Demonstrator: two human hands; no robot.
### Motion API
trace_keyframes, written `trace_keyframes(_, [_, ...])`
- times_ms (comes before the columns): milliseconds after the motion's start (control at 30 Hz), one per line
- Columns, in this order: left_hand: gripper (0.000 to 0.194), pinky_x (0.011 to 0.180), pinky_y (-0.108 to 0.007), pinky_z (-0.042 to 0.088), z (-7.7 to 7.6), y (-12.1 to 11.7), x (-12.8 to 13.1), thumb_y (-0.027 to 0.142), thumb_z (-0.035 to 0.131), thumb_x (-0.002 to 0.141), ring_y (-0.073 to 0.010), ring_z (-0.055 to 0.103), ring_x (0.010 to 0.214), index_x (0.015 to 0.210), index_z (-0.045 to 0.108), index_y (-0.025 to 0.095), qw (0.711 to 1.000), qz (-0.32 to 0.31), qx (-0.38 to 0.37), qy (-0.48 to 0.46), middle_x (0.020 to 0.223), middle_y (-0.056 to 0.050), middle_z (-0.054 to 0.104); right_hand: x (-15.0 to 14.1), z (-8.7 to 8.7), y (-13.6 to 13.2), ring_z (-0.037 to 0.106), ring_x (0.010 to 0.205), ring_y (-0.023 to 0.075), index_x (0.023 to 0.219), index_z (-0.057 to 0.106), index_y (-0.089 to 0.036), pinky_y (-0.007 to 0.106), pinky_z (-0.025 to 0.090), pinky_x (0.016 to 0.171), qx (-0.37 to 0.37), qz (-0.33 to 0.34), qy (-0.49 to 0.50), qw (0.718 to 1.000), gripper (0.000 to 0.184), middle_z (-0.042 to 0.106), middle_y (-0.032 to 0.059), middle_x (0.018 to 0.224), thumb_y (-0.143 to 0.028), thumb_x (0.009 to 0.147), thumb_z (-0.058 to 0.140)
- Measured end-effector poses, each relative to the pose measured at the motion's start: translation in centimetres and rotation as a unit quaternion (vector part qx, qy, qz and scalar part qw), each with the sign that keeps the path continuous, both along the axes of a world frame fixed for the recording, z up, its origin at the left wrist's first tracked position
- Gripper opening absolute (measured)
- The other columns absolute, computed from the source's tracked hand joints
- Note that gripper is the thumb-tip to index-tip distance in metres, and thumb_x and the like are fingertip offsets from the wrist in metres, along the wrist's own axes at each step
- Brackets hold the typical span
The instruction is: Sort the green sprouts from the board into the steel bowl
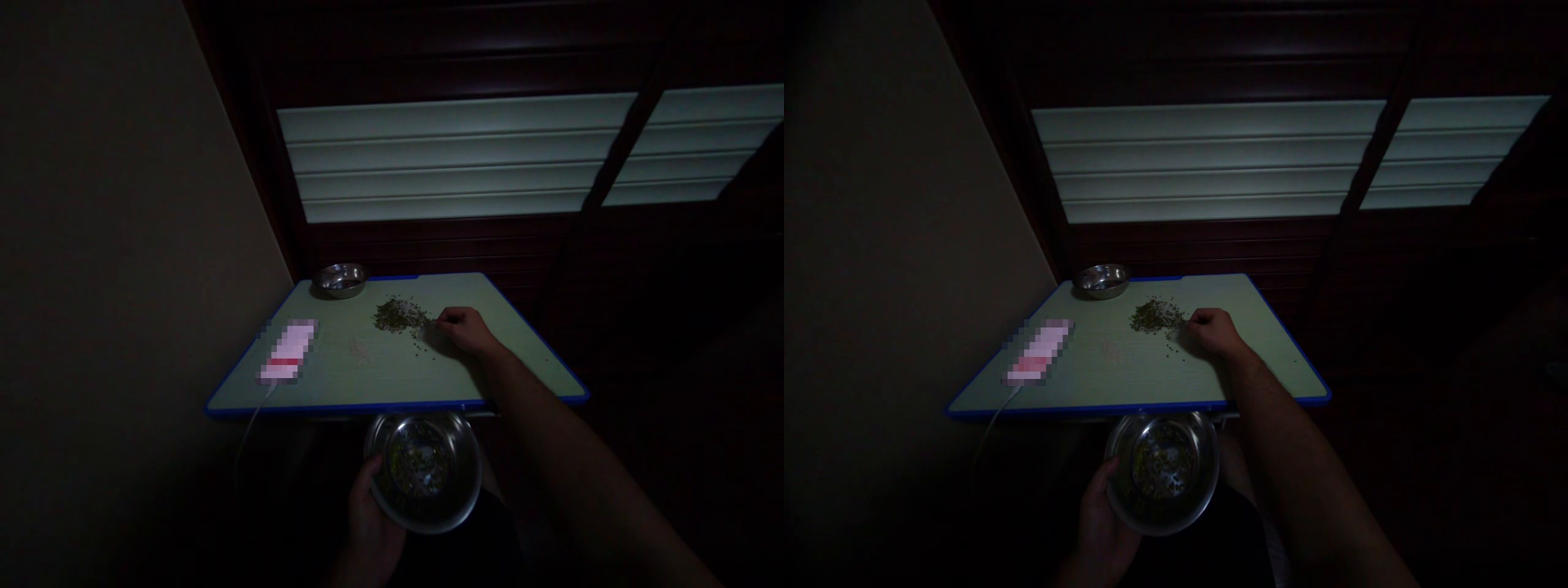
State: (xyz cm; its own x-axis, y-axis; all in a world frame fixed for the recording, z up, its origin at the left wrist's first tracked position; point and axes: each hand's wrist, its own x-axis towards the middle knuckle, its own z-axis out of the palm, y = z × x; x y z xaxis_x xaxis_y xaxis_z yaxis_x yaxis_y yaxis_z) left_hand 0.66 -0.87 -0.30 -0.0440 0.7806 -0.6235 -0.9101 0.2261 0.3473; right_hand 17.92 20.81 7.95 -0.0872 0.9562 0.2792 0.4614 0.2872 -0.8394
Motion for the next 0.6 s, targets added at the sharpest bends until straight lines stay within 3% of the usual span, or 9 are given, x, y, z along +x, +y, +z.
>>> trace_keyframes(133, [0.022,0.09,-0.043,0.05,-0.06,0.0,0.13,0.021,0.056,0.082,-0.0253,0.071,0.081,0.09,0.074,0.012,1.0,0.003,-0.003,0.004,0.083,-0.012,0.077,-0.04,-0.29,0.17,0.049,0.056,0.0126,0.06,0.062,-0.016,0.026,0.037,0.056,0.0,0.004,-0.029,1.0,0.015,0.058,-0.0005,0.056,-0.03,0.064,0.058])
trace_keyframes(367, [0.02,0.089,-0.041,0.051,-0.51,0.05,0.0,0.021,0.055,0.083,-0.0223,0.071,0.076,0.079,0.074,0.016,1.0,0.001,0.011,0.007,0.078,-0.008,0.077,0.29,-0.64,0.68,0.053,0.06,0.0137,0.063,0.065,-0.016,0.026,0.038,0.059,0.019,-0.054,-0.074,0.996,0.014,0.062,0.0011,0.061,-0.026,0.066,0.056])
trace_keyframes(600, [0.023,0.089,-0.042,0.051,-0.23,0.03,0.02,0.021,0.053,0.084,-0.0241,0.071,0.081,0.078,0.074,0.015,1.0,-0.001,0.0,0.003,0.079,-0.009,0.077,-0.02,-0.53,0.39,0.053,0.059,0.0129,0.064,0.066,-0.016,0.025,0.039,0.059,0.022,-0.029,-0.064,0.997,0.015,0.063,0.0007,0.06,-0.028,0.068,0.057])
